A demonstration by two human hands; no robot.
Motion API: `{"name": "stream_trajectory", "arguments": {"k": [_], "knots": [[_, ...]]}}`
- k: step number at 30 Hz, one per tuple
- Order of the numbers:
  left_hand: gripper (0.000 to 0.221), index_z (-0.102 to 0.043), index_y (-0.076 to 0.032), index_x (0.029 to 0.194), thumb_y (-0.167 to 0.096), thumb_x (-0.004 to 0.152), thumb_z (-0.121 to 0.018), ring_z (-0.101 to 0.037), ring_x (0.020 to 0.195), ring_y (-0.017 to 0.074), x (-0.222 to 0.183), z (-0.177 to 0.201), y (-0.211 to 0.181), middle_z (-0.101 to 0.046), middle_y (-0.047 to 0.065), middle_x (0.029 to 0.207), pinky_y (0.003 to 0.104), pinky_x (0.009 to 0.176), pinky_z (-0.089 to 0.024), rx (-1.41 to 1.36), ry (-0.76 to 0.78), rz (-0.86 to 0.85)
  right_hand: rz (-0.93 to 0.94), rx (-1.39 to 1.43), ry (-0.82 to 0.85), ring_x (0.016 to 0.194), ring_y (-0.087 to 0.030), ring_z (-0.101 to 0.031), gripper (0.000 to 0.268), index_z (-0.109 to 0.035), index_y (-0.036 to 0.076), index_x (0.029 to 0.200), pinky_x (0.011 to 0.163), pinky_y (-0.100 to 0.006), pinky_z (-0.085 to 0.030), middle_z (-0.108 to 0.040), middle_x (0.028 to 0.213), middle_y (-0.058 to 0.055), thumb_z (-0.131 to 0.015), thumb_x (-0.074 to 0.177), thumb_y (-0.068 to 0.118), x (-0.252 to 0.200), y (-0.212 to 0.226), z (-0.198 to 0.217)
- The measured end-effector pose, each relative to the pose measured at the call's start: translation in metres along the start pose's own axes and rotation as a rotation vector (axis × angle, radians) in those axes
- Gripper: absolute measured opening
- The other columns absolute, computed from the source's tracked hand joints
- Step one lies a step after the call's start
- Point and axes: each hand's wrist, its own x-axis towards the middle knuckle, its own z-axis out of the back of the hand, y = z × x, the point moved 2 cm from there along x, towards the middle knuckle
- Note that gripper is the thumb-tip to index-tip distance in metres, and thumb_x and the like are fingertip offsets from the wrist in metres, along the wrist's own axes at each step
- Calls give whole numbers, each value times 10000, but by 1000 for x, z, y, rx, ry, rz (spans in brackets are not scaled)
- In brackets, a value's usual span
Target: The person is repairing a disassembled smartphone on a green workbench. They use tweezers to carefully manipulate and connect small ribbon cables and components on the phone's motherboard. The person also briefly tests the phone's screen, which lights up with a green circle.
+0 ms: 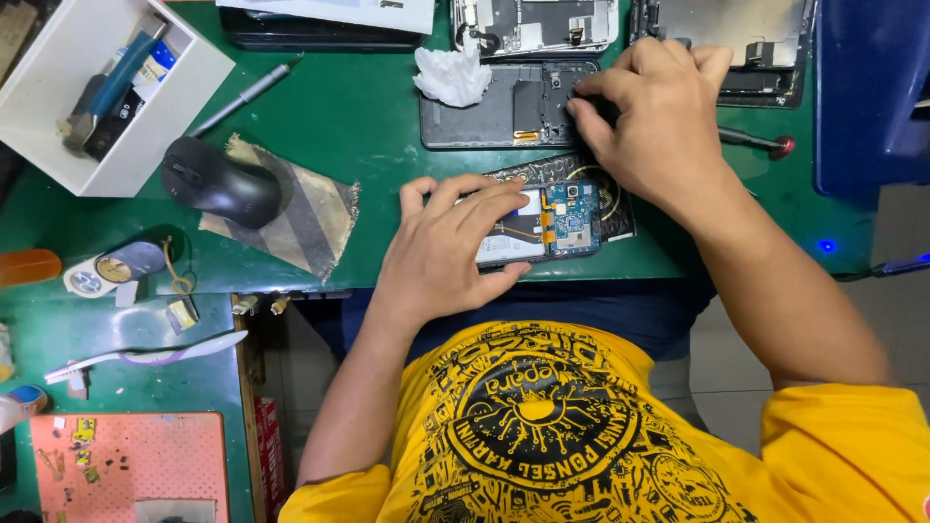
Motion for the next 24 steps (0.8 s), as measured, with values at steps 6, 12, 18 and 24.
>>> {"name": "stream_trajectory", "arguments": {"k": [6, 12, 18, 24], "knots": [[508, -521, -112, 1083, -353, 673, -700, -498, 1031, 193, -1, -1, 0, -560, -3, 1142, 390, 794, -277, 0, 5, -6, -55, -75, 14, 761, -236, -480, 91, -704, 149, 862, 706, -378, -231, -512, 773, -27, -706, 827, 232, 5, 3, -8], [487, -529, -104, 1061, -346, 674, -698, -504, 1021, 200, 0, 0, 0, -560, 1, 1148, 387, 787, -283, 3, -1, -5, -19, -75, -66, 740, -200, -502, 79, -662, 135, 853, 713, -356, -225, -587, 821, -8, -703, 866, 202, -6, 10, 17], [483, -531, -101, 1063, -346, 683, -703, -517, 1016, 207, -1, -1, 2, -553, 6, 1159, 384, 764, -279, -10, -9, -24, -293, 355, 65, 722, -123, -595, 39, -643, 56, 886, 792, -298, -381, -623, 763, -11, -656, 855, 76, -36, 15, 34], [499, -525, -114, 1081, -357, 684, -705, -508, 1028, 203, -1, -2, 2, -552, 0, 1161, 392, 782, -281, 0, -3, -15, -767, 1496, 76, 803, -200, -634, 80, -544, -6, 904, 608, -190, -515, -573, 772, -96, -548, 826, 12, -58, 9, 22]]}}
